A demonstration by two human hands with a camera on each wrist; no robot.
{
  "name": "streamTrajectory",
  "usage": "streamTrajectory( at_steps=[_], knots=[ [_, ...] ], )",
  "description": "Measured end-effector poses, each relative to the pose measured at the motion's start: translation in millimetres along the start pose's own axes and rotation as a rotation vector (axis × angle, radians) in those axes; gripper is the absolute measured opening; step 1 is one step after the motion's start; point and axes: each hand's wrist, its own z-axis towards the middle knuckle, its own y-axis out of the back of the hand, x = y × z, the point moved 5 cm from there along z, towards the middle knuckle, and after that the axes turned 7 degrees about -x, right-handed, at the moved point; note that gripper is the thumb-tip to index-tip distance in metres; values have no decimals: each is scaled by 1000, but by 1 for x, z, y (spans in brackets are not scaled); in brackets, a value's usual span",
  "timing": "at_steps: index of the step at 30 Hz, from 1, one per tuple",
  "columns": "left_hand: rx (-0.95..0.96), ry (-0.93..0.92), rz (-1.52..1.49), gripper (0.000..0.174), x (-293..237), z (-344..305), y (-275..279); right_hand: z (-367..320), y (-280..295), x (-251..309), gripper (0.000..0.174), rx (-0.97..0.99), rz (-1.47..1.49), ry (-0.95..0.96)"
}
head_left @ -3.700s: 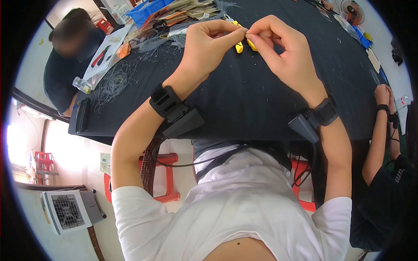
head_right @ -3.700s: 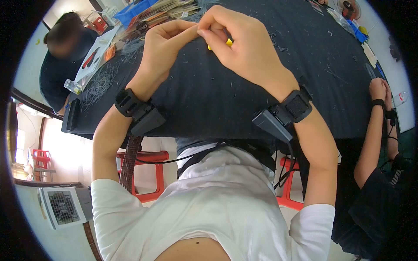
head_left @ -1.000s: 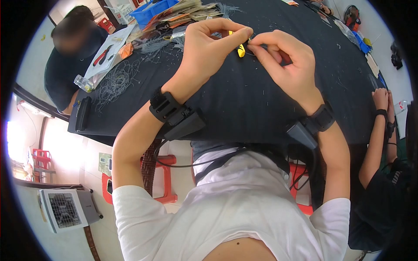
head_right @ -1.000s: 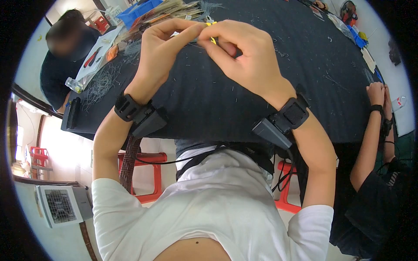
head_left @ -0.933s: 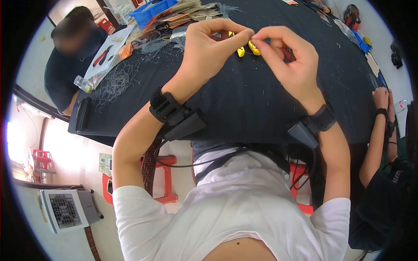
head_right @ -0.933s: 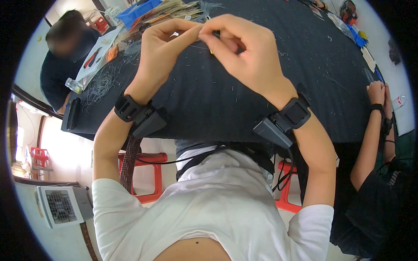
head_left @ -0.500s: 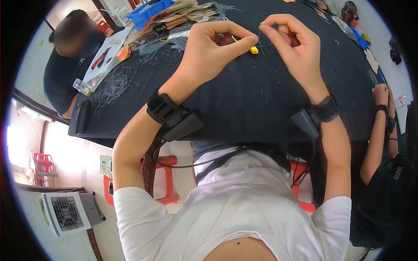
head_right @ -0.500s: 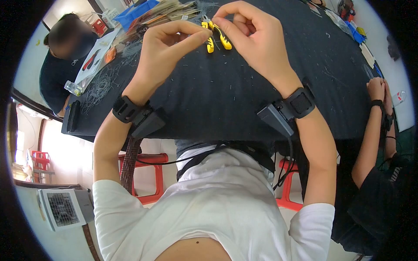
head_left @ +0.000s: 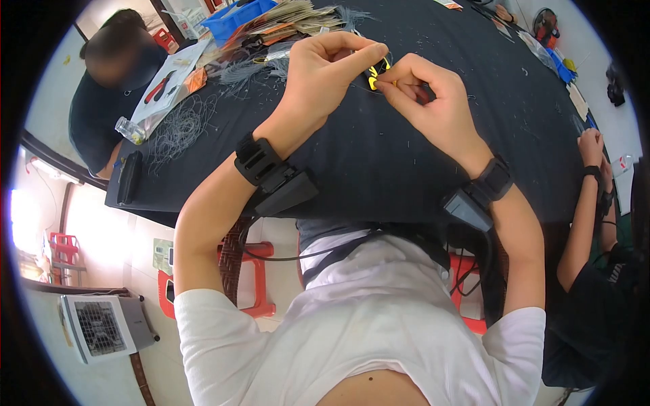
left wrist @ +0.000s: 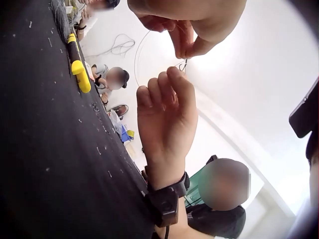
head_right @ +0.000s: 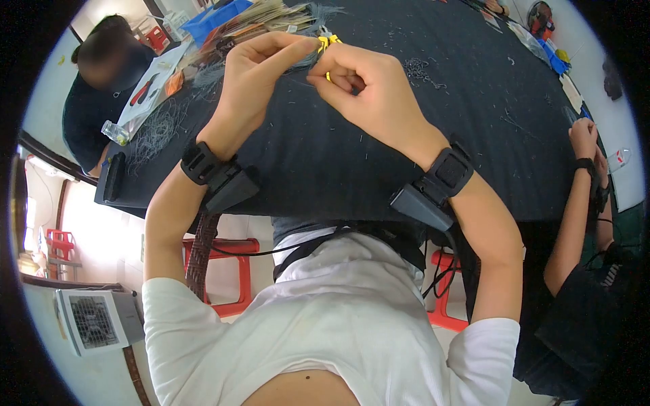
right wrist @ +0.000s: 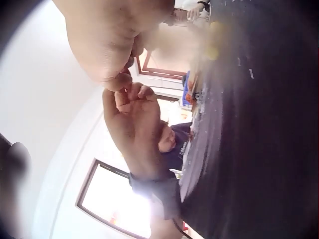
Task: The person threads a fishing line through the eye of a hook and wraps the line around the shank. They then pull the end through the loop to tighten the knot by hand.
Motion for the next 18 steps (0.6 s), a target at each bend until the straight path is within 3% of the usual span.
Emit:
streamTrajectory(
  at_steps=[5,12,18],
  knots=[
    [76,-5,76,14,3,-1,-2,6,12,22,9,-71,-116,200],
    [263,-7,255,15,-3,-7,-10,15,33,14,7,-188,-170,213],
    [296,-24,237,16,-9,-7,-13,14,30,-16,7,-109,45,-81]
  ],
)
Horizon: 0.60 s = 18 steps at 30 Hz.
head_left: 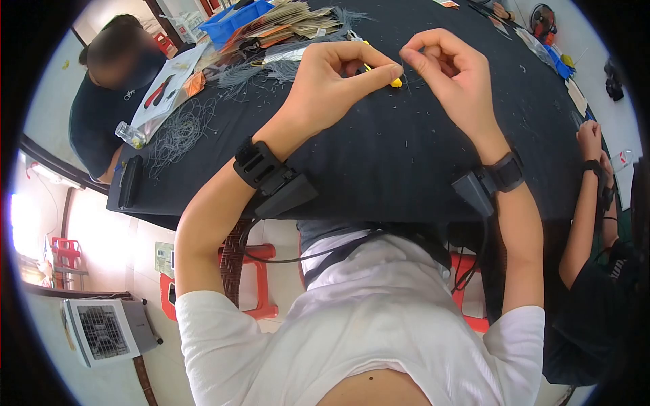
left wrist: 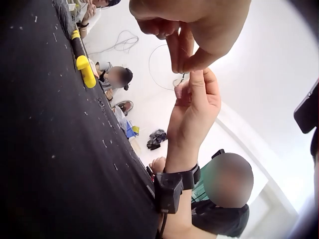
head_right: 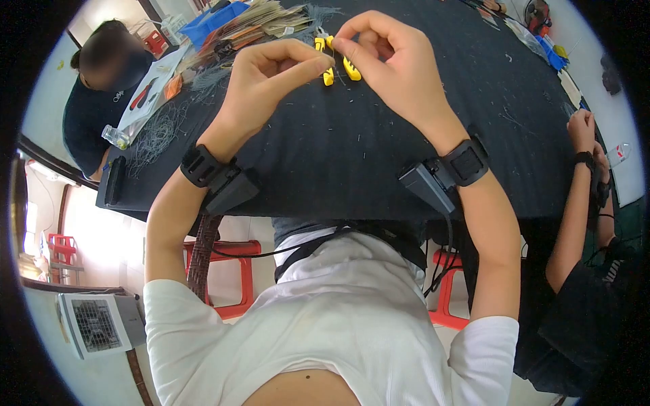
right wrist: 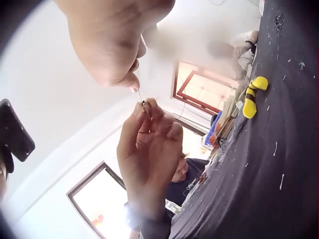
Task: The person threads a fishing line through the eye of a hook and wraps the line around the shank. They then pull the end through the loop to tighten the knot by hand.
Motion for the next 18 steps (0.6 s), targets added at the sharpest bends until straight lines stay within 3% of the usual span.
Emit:
streamTrajectory(
  at_steps=[3,8,12,18],
  knots=[
    [-144,-182,-140,13,-2,3,1,-5,-9,-13,8,87,123,-120],
    [-267,-79,-87,15,13,4,12,-19,-32,-15,8,135,399,-277],
    [-321,-64,-114,15,18,5,14,-22,-36,1,8,185,187,-99],
    [-230,-49,-61,17,24,5,8,-13,-19,29,6,74,-89,215]
  ],
)
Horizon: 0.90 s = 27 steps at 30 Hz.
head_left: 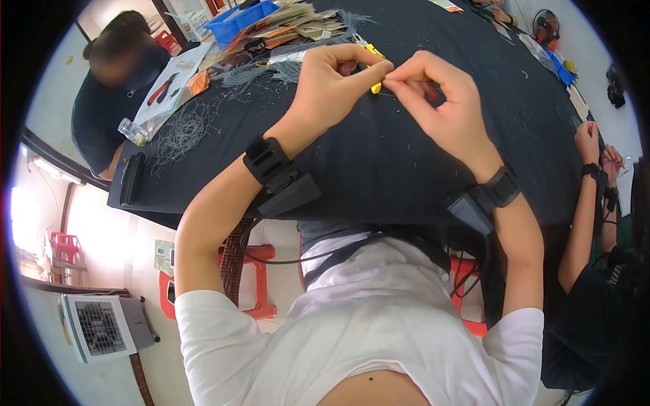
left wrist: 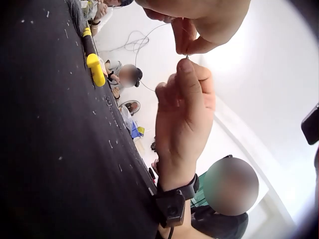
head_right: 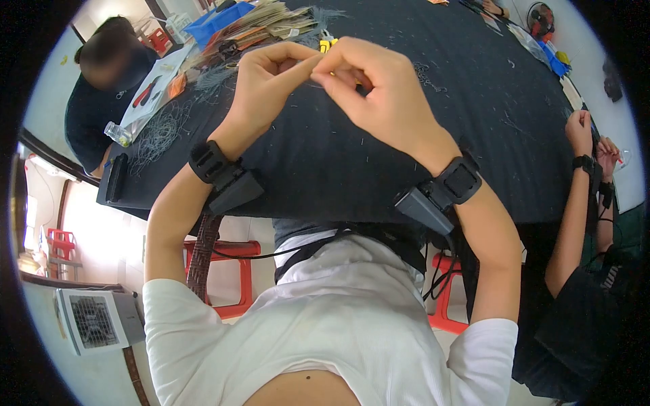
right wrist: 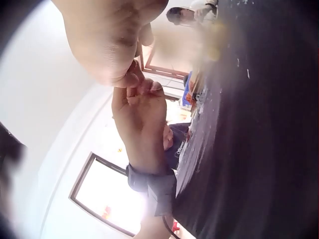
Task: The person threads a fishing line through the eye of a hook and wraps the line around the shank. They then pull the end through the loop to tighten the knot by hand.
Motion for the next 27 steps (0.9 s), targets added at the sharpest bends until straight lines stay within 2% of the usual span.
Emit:
streamTrajectory(
  at_steps=[5,6,11,15,18,19,24,27],
  knots=[
    [178,105,72,14,-10,-7,-9,10,19,-4,6,-61,-48,8],
    [221,141,97,14,-12,-8,-10,10,20,-11,7,-63,-16,-34],
    [204,141,44,14,-15,-8,-8,3,11,-45,8,-44,192,-264],
    [188,71,-117,14,-16,-4,-5,-9,-6,-52,7,55,485,-597],
    [98,133,-126,14,-8,-3,-1,-24,-26,-60,7,59,801,-804],
    [70,141,-127,14,-6,-3,1,-25,-30,-54,8,37,871,-816],
    [-50,236,-76,15,4,-1,7,-20,-29,-34,7,45,379,-421],
    [6,224,-91,16,3,-4,3,-13,-22,-19,8,67,128,-213]
  ],
)
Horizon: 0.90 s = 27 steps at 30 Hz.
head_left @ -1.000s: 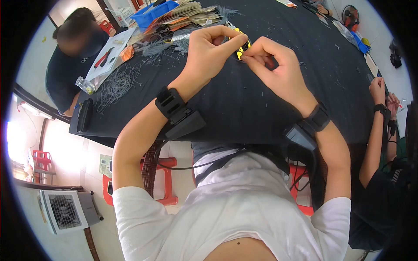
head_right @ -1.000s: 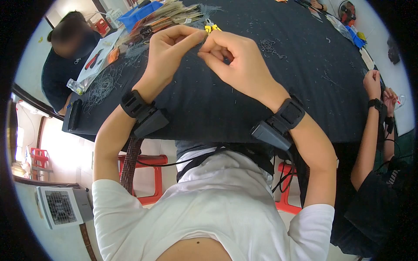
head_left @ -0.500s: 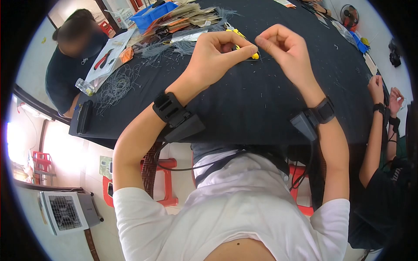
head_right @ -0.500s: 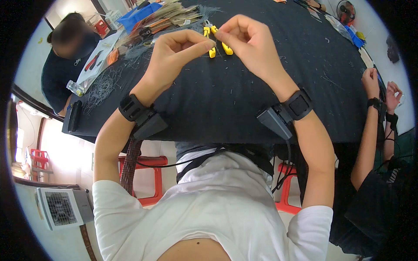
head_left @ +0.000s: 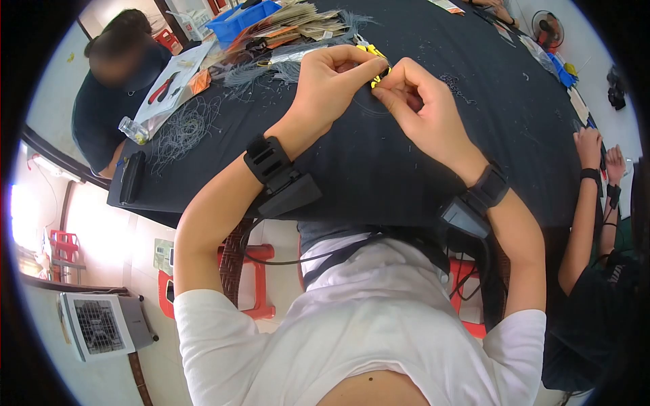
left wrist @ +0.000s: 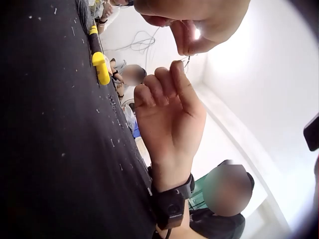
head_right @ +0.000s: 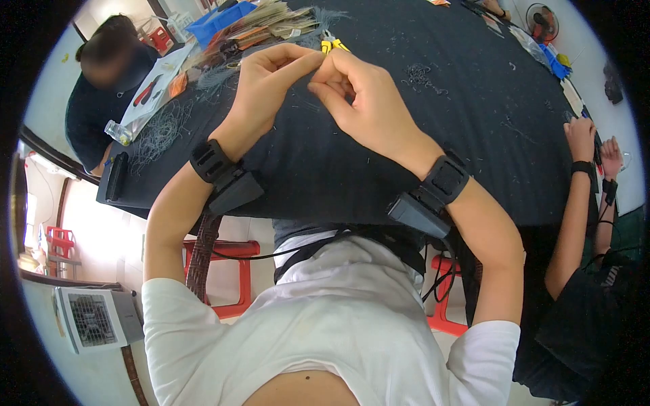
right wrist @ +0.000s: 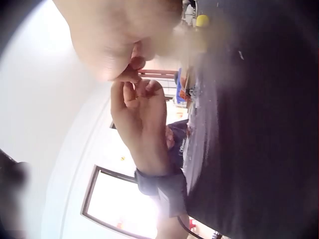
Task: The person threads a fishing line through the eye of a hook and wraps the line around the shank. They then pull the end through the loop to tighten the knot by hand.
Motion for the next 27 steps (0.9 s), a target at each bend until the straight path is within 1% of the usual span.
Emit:
streamTrajectory(
  at_steps=[2,3,6,9,10,13,16,19,22,25,27],
  knots=[
    [41,-46,-35,16,0,0,-4,5,9,15,9,-20,-105,108],
    [61,-71,-54,16,0,1,-6,7,14,18,9,-60,-119,136],
    [225,29,117,17,-7,-5,-13,12,27,21,8,-156,-156,196],
    [316,-48,65,17,-16,-5,-14,16,36,10,8,-121,-121,38],
    [307,-60,71,16,-18,-5,-13,16,37,4,9,-130,-36,36],
    [286,-81,74,16,-20,-5,-11,18,35,-11,9,-83,35,-44],
    [274,-77,71,16,-19,-5,-10,14,27,-25,9,34,172,-212],
    [254,-69,65,16,-17,-2,-8,10,20,-32,10,65,235,-280],
    [232,-60,2,14,-14,0,-7,3,9,-34,11,121,372,-476],
    [215,-33,-52,13,-8,1,-5,-5,-6,-35,10,189,784,-660],
    [174,1,-44,13,-4,3,-4,-9,-14,-30,8,147,919,-763]
  ],
)
